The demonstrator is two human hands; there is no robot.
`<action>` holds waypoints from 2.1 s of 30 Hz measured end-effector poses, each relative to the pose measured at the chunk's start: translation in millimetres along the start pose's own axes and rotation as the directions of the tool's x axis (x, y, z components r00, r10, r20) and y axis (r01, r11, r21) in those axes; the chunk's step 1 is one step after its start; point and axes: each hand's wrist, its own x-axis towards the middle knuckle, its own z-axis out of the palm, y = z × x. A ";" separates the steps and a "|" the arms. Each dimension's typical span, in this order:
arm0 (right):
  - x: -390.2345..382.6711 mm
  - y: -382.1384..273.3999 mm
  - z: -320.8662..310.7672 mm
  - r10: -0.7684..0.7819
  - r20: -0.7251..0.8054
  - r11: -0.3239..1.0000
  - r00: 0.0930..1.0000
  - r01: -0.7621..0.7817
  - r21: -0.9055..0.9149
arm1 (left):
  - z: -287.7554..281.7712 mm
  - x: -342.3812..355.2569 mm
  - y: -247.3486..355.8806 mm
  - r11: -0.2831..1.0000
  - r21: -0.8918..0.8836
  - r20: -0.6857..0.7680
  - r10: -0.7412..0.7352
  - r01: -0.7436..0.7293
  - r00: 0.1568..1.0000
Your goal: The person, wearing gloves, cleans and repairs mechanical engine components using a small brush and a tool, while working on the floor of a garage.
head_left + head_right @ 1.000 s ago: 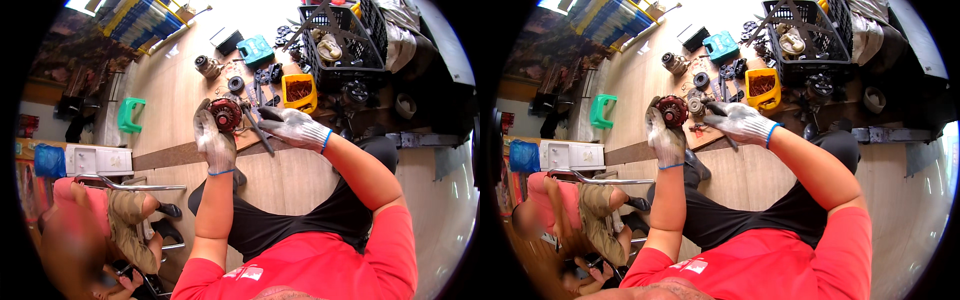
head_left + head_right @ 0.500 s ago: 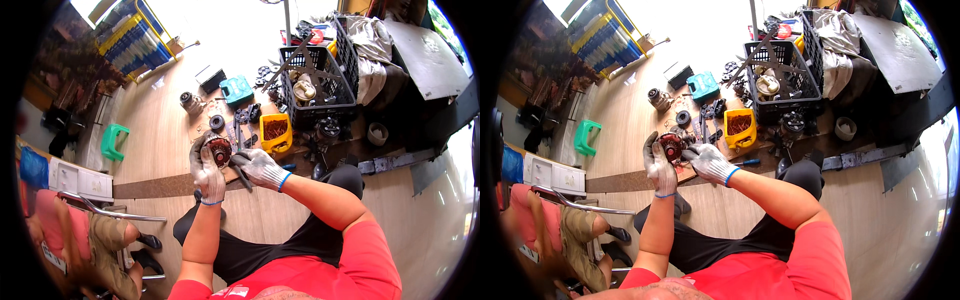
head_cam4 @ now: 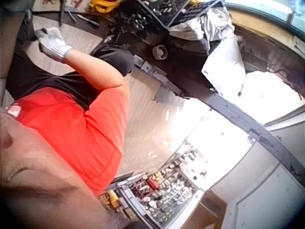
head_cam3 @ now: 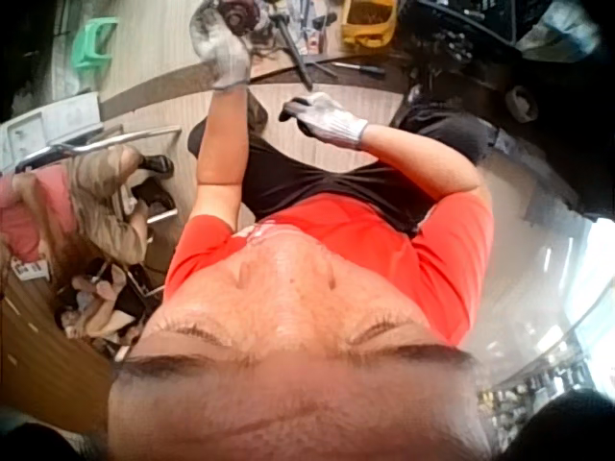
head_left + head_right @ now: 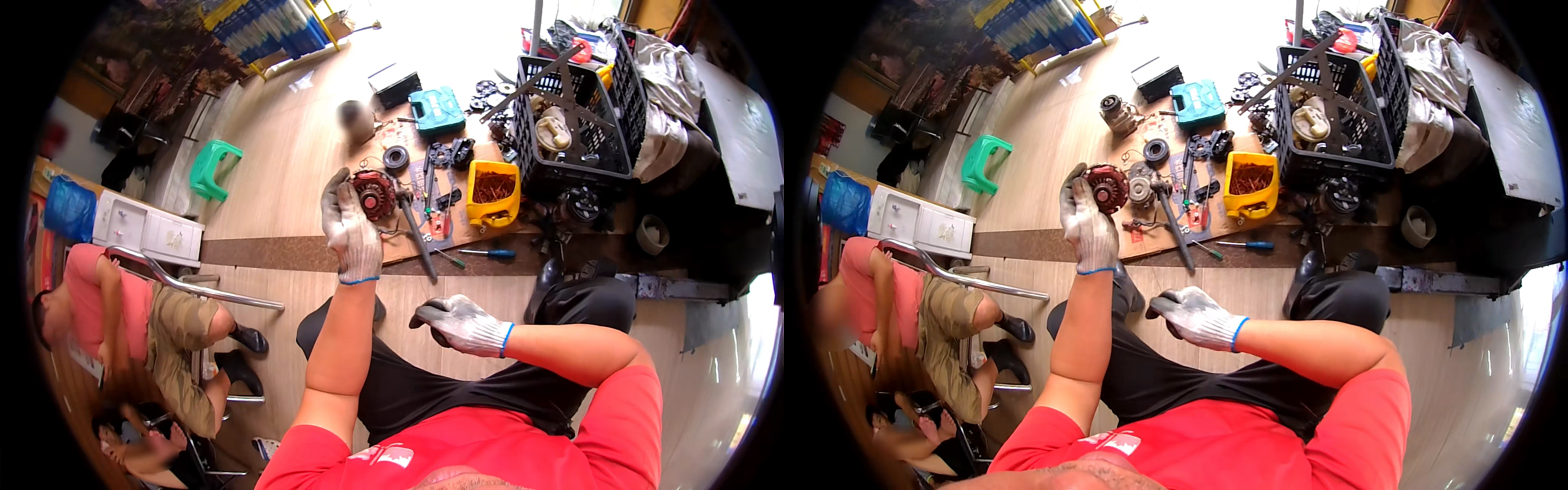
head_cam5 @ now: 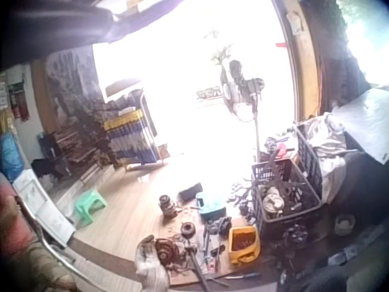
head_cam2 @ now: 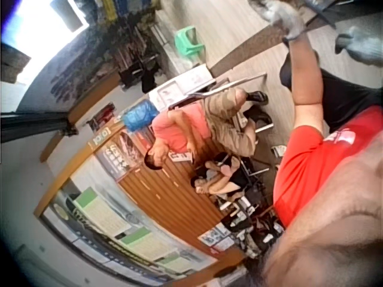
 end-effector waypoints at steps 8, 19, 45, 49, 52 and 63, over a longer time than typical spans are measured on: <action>12.8 -6.0 -40.9 -0.242 -0.121 0.939 0.963 0.200 -0.280 | -3.8 -7.7 -4.7 0.997 -0.062 0.160 -0.033 0.043 0.987; 25.9 -38.6 -63.5 -0.403 -0.308 0.909 0.862 0.416 -0.024 | 8.8 -34.9 4.4 0.942 0.269 0.376 0.088 -0.200 0.922; 7.2 -22.7 -29.9 -0.197 -0.019 0.979 0.980 0.197 0.045 | -17.7 9.5 1.8 0.902 -0.255 0.062 -0.344 0.348 0.937; 6.7 -25.4 -25.6 -0.240 -0.015 0.971 0.971 0.240 -0.010 | -26.2 17.0 -5.5 0.925 -0.276 0.027 -0.264 0.261 0.964; 13.7 -17.7 -39.0 -0.149 0.078 0.980 0.986 0.158 -0.122 | -24.2 13.2 -0.8 0.929 -0.271 0.057 -0.245 0.251 0.968; 19.3 -49.0 -60.9 -0.349 -0.224 0.936 0.910 0.329 -0.123 | 0.5 -23.4 8.1 0.998 -0.048 0.305 -0.027 0.044 0.952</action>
